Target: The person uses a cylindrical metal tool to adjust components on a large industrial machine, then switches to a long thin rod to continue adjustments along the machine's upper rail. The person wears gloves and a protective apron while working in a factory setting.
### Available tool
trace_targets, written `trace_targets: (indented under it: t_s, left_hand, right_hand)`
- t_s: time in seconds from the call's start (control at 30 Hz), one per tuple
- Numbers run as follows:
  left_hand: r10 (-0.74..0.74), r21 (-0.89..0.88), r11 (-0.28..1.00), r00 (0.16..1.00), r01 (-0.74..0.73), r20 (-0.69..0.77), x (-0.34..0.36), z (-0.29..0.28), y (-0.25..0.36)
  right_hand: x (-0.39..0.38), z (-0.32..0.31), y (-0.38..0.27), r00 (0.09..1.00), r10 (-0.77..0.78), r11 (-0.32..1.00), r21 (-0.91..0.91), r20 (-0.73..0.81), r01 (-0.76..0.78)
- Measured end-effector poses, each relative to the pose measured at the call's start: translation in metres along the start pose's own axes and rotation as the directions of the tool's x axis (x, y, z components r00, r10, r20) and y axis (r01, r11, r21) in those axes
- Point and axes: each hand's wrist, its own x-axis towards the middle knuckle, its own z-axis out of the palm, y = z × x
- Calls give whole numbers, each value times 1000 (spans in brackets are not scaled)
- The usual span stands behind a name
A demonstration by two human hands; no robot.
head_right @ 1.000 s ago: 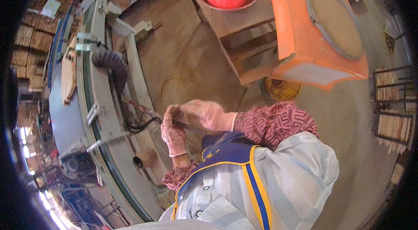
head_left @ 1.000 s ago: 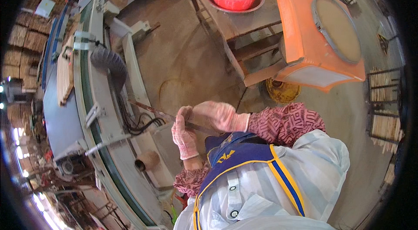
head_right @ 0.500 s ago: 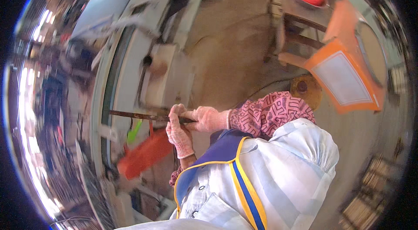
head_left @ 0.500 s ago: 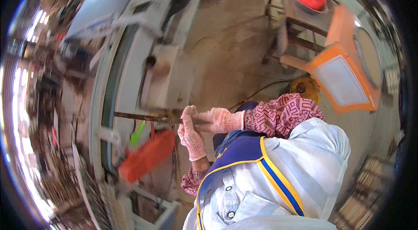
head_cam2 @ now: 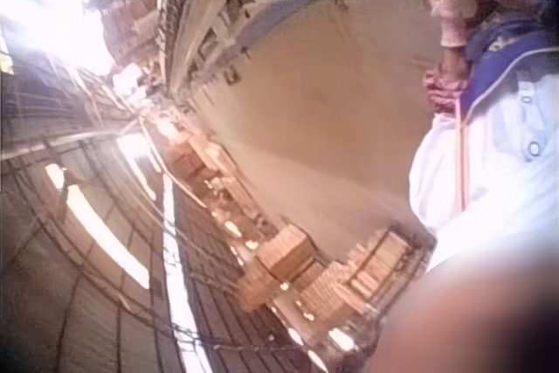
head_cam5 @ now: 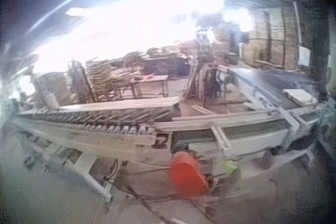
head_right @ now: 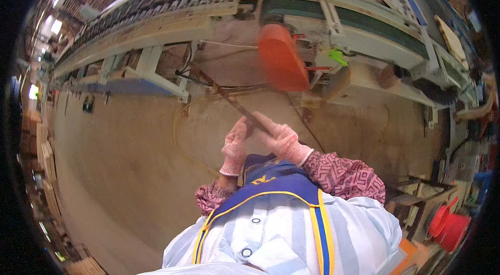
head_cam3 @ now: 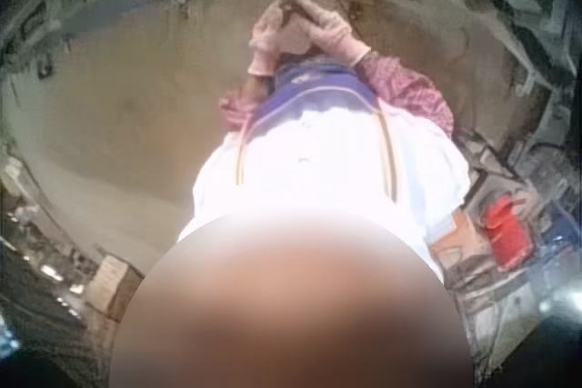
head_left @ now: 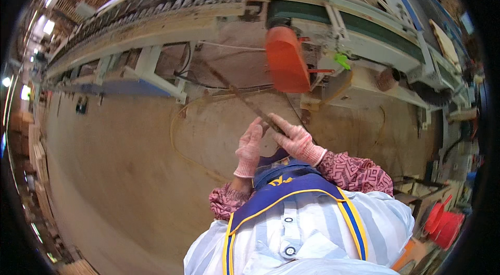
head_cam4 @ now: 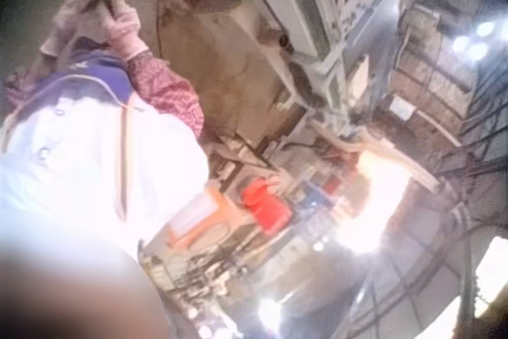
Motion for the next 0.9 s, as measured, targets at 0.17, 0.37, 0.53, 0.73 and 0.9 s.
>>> trace_targets:
  t_s: [0.17, 0.37, 0.53, 0.73, 0.9]
  left_hand:
    - [-94, -54, 995, 989, 88, -112, -84, -35, 11]
    - [-28, -1, 1000, 994, 28, -108, -88, -33, 106]
    - [30, 372, 928, 998, -10, -48, -110, -44, 131]
    - [102, 531, 847, 991, -38, -92, -70, -77, 235]
    - [-134, 690, 697, 981, 195, -142, -15, -153, 245]
  right_hand:
    - [-10, 24, -44, 990, 138, 962, 239, -10, -132]
    - [28, 1, -127, 988, 121, 989, 96, -94, -112]
    - [13, 12, -153, 974, 193, 959, 232, -116, -163]
    - [94, 24, -217, 975, 190, 966, 200, -118, -164]
    - [179, 67, -235, 961, 240, 964, 148, -138, -220]
